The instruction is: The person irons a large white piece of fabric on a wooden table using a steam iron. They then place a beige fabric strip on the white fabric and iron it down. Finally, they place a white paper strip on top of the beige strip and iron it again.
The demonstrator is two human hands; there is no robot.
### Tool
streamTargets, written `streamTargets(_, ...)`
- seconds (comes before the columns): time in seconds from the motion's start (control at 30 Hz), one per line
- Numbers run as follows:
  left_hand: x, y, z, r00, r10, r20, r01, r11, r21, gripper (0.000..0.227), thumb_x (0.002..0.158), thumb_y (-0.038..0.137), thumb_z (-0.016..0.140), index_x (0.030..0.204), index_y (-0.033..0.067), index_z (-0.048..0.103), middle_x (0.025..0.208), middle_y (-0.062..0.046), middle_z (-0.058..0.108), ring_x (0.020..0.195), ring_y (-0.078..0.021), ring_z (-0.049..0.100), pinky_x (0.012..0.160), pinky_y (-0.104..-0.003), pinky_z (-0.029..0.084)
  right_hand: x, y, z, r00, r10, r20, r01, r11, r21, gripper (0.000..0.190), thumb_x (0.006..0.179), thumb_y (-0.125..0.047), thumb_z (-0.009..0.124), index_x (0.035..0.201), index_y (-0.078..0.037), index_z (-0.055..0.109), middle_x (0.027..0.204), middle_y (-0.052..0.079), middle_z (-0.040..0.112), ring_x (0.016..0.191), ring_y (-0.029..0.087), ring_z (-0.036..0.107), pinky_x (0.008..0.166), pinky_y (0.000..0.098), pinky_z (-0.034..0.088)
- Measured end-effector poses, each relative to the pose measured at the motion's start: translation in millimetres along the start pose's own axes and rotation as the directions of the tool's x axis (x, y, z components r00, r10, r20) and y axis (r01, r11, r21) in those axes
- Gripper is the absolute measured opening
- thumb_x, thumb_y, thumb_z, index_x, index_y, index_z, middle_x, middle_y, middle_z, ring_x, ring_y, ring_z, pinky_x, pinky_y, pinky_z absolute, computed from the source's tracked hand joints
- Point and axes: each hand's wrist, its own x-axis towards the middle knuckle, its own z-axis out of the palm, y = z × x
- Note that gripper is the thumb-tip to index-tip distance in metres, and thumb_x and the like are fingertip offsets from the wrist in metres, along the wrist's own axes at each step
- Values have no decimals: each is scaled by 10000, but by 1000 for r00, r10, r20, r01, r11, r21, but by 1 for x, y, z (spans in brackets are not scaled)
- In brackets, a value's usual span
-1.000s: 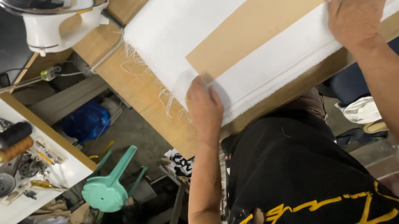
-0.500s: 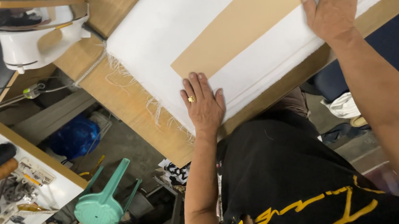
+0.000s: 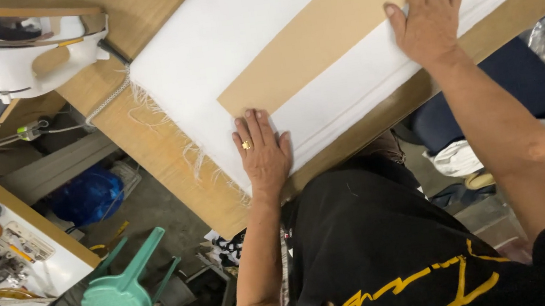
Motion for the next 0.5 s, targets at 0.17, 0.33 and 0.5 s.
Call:
streamTargets(0.17, -2, 15, 0, 994, -52, 94, 56, 998, -39, 690, 1043, 434, 472, 1566, -6, 375, 1638, -242, 343, 1507, -494, 306, 1224, -613, 278, 15, 36, 6, 995, 66, -74, -62, 997, 49, 674, 1165, -360, 401, 1635, 49, 141, 1696, 291, 143, 1561, 489, 143, 1254, 601, 54)
streamTargets(0.33, -4, 17, 22, 996, -90, -23, 90, 996, -23, 734, 906, 422, 649, 1505, 16, 524, 1565, -270, 460, 1438, -523, 398, 1171, -614, 340, 44, 85, 44, 801, -292, -522, 262, 956, -133, 689, 976, -377, 731, 1461, 77, 549, 1412, 330, 555, 1248, 549, 513, 1071, 634, 355)
streamTargets(0.5, 13, 45, -11, 940, -247, 237, 272, 959, -79, 774, 1033, 527, 260, 1600, 0, 281, 1677, -249, 231, 1551, -469, 171, 1236, -615, 143, 44, 91, 7, 888, -253, -383, 252, 966, -55, 535, 1009, -353, 591, 1388, 20, 531, 1427, 254, 568, 1273, 429, 524, 1066, 532, 417)
